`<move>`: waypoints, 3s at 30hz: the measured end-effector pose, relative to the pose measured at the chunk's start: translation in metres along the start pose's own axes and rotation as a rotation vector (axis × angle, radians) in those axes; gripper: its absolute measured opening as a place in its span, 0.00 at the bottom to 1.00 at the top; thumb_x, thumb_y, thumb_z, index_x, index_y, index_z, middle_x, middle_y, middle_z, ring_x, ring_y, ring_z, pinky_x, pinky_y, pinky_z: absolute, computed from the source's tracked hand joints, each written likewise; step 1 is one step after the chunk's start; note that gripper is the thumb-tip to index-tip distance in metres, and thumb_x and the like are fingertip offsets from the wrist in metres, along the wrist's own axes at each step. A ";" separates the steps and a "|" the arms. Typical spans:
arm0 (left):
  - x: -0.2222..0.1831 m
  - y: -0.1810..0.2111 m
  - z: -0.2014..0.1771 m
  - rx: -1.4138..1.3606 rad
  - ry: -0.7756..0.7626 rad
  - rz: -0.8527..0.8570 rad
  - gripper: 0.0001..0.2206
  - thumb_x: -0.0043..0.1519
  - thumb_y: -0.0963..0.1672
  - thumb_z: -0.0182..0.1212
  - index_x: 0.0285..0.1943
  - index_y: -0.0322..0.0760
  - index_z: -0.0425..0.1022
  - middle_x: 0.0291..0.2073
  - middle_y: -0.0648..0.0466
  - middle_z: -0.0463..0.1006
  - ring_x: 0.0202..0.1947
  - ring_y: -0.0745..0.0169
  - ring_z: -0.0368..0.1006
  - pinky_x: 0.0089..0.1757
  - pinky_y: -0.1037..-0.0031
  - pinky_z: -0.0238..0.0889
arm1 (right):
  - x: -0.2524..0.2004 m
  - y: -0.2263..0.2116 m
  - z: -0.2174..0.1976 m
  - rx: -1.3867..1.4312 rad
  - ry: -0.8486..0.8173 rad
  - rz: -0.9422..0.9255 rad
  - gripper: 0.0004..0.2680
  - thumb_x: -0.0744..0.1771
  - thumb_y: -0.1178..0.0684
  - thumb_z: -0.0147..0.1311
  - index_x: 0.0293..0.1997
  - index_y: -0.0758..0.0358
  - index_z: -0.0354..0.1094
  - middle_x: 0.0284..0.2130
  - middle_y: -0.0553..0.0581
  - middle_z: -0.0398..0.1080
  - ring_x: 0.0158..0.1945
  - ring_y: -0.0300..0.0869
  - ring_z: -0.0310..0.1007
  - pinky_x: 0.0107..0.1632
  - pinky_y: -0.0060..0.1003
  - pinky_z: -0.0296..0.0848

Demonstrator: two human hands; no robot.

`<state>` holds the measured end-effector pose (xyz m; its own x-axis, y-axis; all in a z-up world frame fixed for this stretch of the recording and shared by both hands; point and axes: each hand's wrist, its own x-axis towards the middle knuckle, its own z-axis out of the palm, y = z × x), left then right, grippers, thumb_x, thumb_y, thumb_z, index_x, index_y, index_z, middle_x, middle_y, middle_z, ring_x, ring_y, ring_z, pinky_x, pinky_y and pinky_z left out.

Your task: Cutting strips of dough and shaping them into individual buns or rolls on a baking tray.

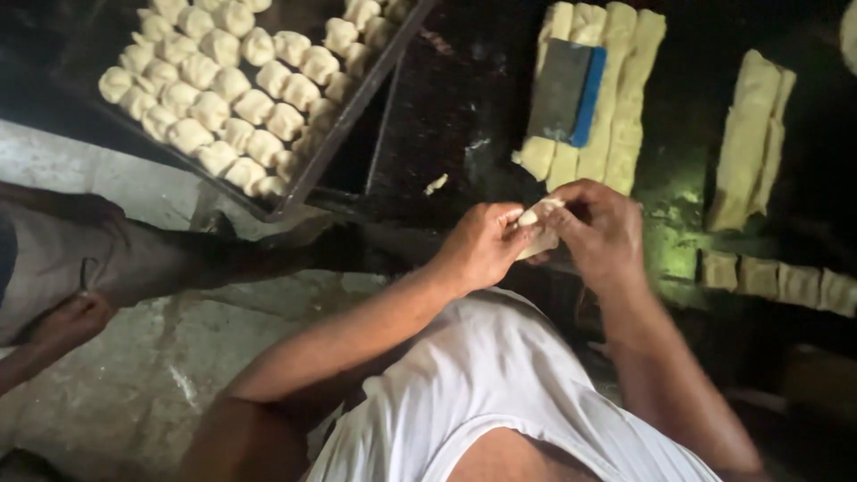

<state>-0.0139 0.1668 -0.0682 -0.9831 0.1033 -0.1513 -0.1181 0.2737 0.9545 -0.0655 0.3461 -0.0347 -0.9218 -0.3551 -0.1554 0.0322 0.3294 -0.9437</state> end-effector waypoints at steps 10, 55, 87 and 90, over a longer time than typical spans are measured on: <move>-0.010 0.017 -0.074 -0.731 -0.017 -0.234 0.11 0.71 0.44 0.54 0.56 0.34 0.77 0.42 0.56 0.82 0.39 0.73 0.79 0.40 0.78 0.75 | 0.007 -0.007 0.045 -0.700 0.218 -0.800 0.11 0.58 0.57 0.71 0.40 0.63 0.77 0.41 0.61 0.72 0.47 0.53 0.73 0.48 0.47 0.74; -0.036 -0.015 -0.144 -0.560 0.578 0.369 0.18 0.68 0.36 0.61 0.68 0.27 0.68 0.49 0.51 0.79 0.47 0.70 0.78 0.48 0.79 0.75 | 0.052 -0.086 0.112 -0.276 -0.218 -0.499 0.08 0.68 0.60 0.57 0.50 0.62 0.77 0.44 0.58 0.77 0.46 0.45 0.79 0.48 0.39 0.79; -0.011 -0.033 -0.317 0.566 0.710 0.413 0.12 0.63 0.39 0.64 0.54 0.28 0.76 0.48 0.43 0.81 0.51 0.49 0.76 0.55 0.64 0.70 | 0.289 -0.137 0.249 -1.299 -0.294 -0.316 0.07 0.71 0.51 0.54 0.48 0.55 0.78 0.38 0.59 0.79 0.34 0.47 0.77 0.39 0.41 0.73; 0.038 -0.048 -0.326 0.678 0.440 0.143 0.05 0.68 0.38 0.57 0.40 0.32 0.78 0.36 0.50 0.80 0.41 0.58 0.77 0.54 0.69 0.72 | 0.282 -0.110 0.190 -1.458 0.241 -1.297 0.07 0.76 0.51 0.50 0.55 0.54 0.76 0.45 0.48 0.79 0.40 0.32 0.76 0.40 0.27 0.77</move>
<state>-0.0914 -0.1539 -0.0362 -0.9637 -0.1650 0.2097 -0.0157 0.8195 0.5728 -0.2553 0.0434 -0.0305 -0.1529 -0.8694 0.4699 -0.7645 0.4054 0.5012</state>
